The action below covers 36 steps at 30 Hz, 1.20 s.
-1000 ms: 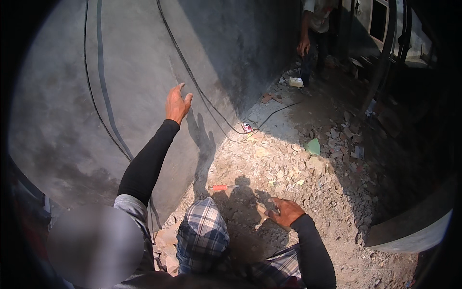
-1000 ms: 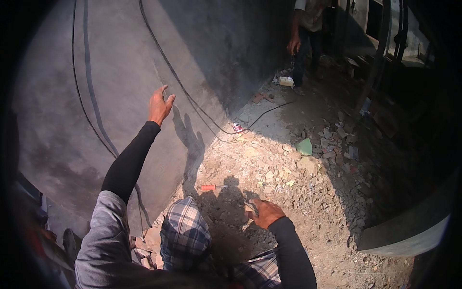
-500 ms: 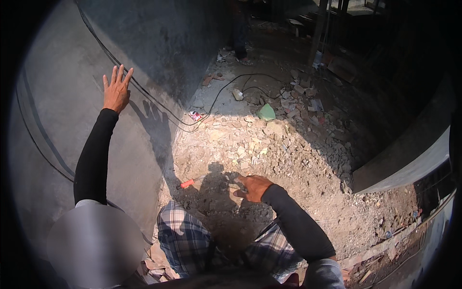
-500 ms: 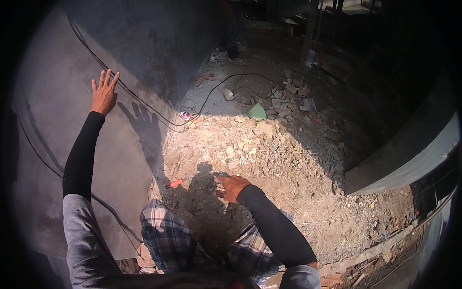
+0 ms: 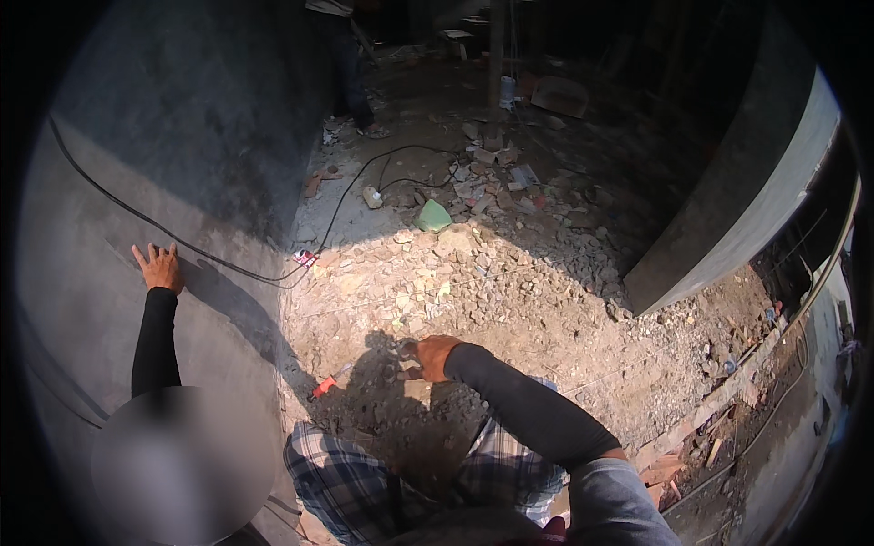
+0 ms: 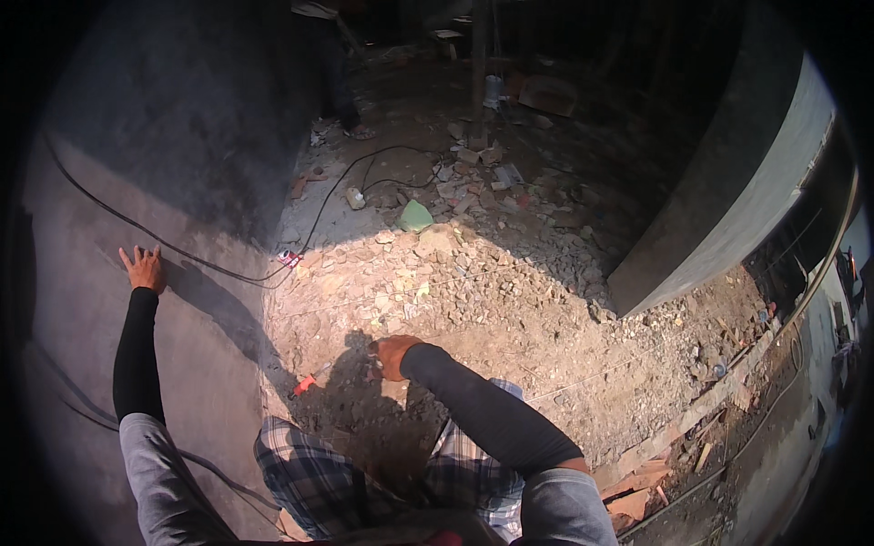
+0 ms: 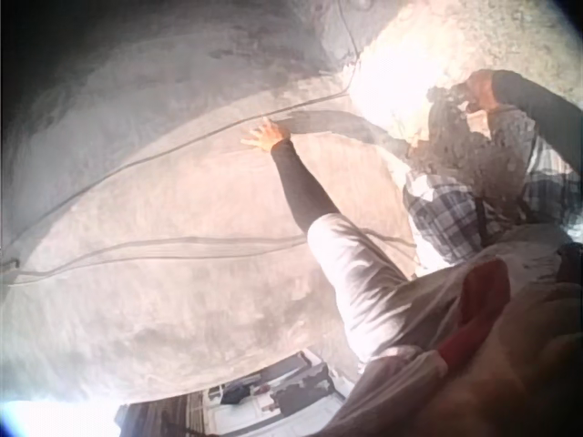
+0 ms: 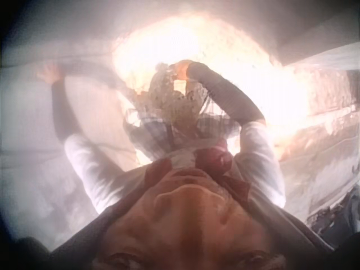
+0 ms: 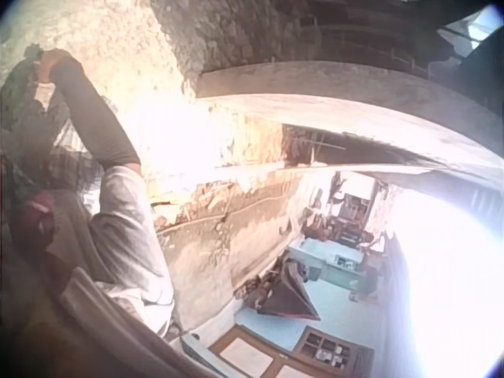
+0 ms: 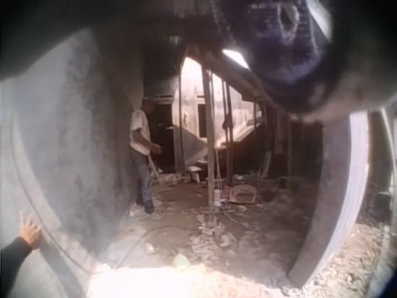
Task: The person uses a hammer and chisel to chip away at a concrete floor. They also handle a black cable, pulling it across the debris-covered ground. The person is sitting on the floor while performing these actions.
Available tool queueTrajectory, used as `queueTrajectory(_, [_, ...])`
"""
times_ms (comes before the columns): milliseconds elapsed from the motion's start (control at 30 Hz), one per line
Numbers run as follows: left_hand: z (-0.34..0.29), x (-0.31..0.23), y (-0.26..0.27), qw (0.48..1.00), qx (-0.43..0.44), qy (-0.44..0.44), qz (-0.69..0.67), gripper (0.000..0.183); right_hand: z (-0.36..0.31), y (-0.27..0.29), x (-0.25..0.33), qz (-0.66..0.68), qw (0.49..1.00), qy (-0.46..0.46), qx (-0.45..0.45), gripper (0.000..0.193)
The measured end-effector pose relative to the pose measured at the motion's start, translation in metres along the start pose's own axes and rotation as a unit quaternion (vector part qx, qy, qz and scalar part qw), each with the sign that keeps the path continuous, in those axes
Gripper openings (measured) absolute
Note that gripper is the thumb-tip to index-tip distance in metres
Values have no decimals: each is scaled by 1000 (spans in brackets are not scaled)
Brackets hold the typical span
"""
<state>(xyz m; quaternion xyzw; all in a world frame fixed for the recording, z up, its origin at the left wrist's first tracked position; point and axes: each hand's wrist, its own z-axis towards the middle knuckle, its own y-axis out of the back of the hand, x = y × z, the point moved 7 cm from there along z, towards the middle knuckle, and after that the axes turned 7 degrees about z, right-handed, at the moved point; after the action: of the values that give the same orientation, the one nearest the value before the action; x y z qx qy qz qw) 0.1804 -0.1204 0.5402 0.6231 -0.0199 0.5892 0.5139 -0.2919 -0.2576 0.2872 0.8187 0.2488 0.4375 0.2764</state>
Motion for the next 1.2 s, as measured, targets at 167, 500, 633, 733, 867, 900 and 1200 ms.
queueTrajectory(167, [12, -11, -26, 995, -77, -6, -71, 66, -4, 5, 4, 1, 1000, 9, -20, 67])
queueTrajectory(500, [99, -20, -118, 543, 95, 184, -814, 90, -3, 11, 1, 15, 999, -32, -4, 66])
queueTrajectory(633, [93, -53, -89, 502, 62, 130, -853, 83, -2, 10, -10, 27, 999, -40, -17, 63])
queueTrajectory(733, [82, -82, -64, 499, 51, 83, -861, 70, -3, 9, -14, 23, 999, -33, -18, 59])
queueTrajectory(867, [32, -126, -20, 541, 15, 50, -839, 53, 2, 4, -23, 34, 998, -43, -28, 57])
queueTrajectory(900, [16, -134, -20, 547, 18, 35, -836, 50, 6, 2, -22, 35, 998, -46, -23, 57])
queueTrajectory(1200, [-197, -43, 17, 557, -107, 64, -821, 36, 12, 5, -9, 14, 1000, -17, -11, 61])
